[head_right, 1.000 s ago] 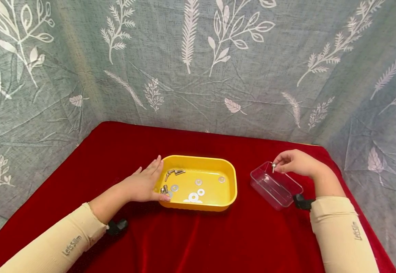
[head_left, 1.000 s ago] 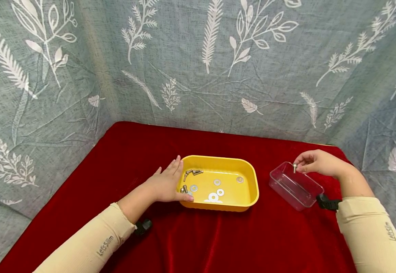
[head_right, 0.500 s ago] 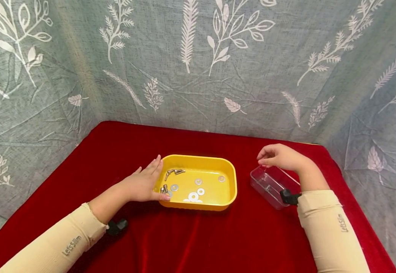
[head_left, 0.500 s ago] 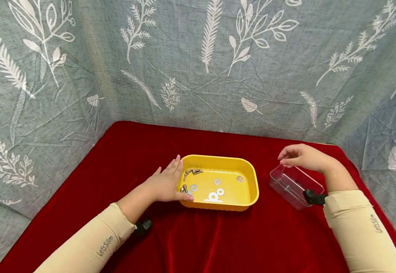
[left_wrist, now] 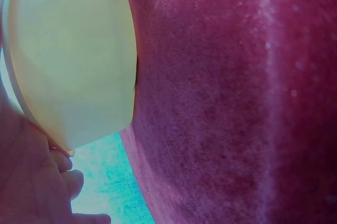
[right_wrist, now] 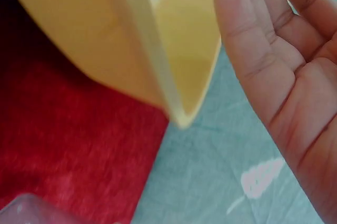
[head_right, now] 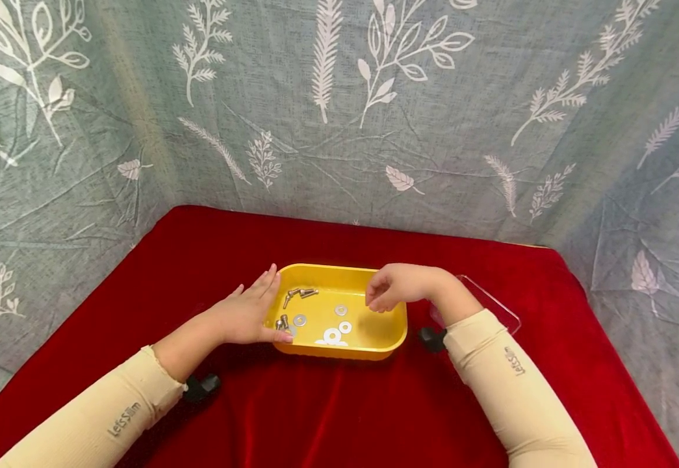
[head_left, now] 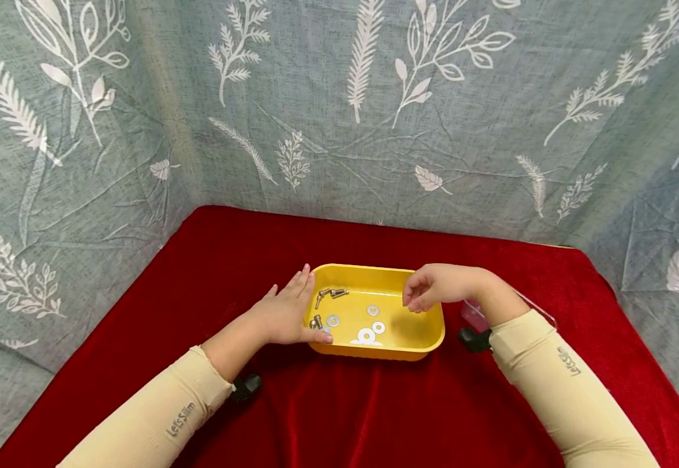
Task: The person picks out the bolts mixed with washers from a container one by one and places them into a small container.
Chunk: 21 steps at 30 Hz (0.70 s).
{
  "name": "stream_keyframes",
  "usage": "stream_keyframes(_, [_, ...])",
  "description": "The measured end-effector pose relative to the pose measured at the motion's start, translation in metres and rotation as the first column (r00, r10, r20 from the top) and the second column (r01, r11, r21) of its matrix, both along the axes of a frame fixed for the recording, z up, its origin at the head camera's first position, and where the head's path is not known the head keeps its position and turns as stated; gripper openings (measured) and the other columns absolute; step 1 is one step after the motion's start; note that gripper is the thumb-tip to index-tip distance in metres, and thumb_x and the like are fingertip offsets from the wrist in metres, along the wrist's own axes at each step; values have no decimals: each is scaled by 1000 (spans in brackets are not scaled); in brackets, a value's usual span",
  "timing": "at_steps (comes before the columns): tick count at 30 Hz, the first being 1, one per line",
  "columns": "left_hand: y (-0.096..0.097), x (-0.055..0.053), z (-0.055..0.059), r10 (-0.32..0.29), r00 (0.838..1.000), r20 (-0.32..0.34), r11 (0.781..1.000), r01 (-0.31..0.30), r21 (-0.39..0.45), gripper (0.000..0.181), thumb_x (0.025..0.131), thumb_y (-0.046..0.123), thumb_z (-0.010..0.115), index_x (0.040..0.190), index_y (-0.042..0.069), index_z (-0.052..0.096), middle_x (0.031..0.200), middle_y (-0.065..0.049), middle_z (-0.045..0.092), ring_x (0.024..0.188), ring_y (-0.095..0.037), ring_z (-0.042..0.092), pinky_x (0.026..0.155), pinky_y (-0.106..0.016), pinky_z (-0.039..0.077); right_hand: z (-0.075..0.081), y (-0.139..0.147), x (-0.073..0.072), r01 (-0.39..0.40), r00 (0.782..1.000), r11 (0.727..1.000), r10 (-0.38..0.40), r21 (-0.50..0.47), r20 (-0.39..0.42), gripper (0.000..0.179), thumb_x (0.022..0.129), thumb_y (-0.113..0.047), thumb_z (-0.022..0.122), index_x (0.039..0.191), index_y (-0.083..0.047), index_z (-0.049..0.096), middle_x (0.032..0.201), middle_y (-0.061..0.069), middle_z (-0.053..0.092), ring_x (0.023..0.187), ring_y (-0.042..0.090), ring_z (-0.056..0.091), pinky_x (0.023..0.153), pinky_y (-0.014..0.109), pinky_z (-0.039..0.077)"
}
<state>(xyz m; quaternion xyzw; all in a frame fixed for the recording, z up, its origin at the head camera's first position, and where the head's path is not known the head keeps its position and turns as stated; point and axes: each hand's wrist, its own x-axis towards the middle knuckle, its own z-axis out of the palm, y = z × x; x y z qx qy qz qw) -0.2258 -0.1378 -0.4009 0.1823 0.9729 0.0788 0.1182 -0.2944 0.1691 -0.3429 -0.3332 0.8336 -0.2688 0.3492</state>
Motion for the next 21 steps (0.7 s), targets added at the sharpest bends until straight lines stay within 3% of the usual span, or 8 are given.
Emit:
stream_keyframes(9, [-2, 2, 1, 2, 1000, 8, 1000, -2, -6, 122, 67, 79, 51, 146, 3, -2, 153, -12, -8, 140, -23, 0, 106, -56, 15, 2, -35, -11, -9, 991, 991, -9, 133, 136, 14, 88, -10, 60, 91, 3, 63, 83, 4, 62, 83, 16, 59, 80, 33, 50])
stream_keyframes(14, [-2, 2, 1, 2, 1000, 13, 1000, -2, -3, 122, 67, 79, 51, 146, 3, -3, 152, -11, -10, 140, -22, -1, 106, -56, 15, 3, -50, -22, -1, 990, 979, -28, 203, 141, 15, 88, -11, 60, 93, 2, 65, 86, 6, 64, 84, 17, 60, 80, 34, 50])
stream_keyframes(21, [-2, 3, 2, -4, 1000, 19, 1000, 4, 10, 121, 67, 78, 52, 146, 3, -2, 152, -11, -11, 140, -22, -1, 106, -56, 15, -15, -62, -33, -9, 982, 927, -62, 375, 178, 13, 87, -12, 61, 90, -1, 66, 85, 8, 65, 82, 18, 61, 77, 34, 51])
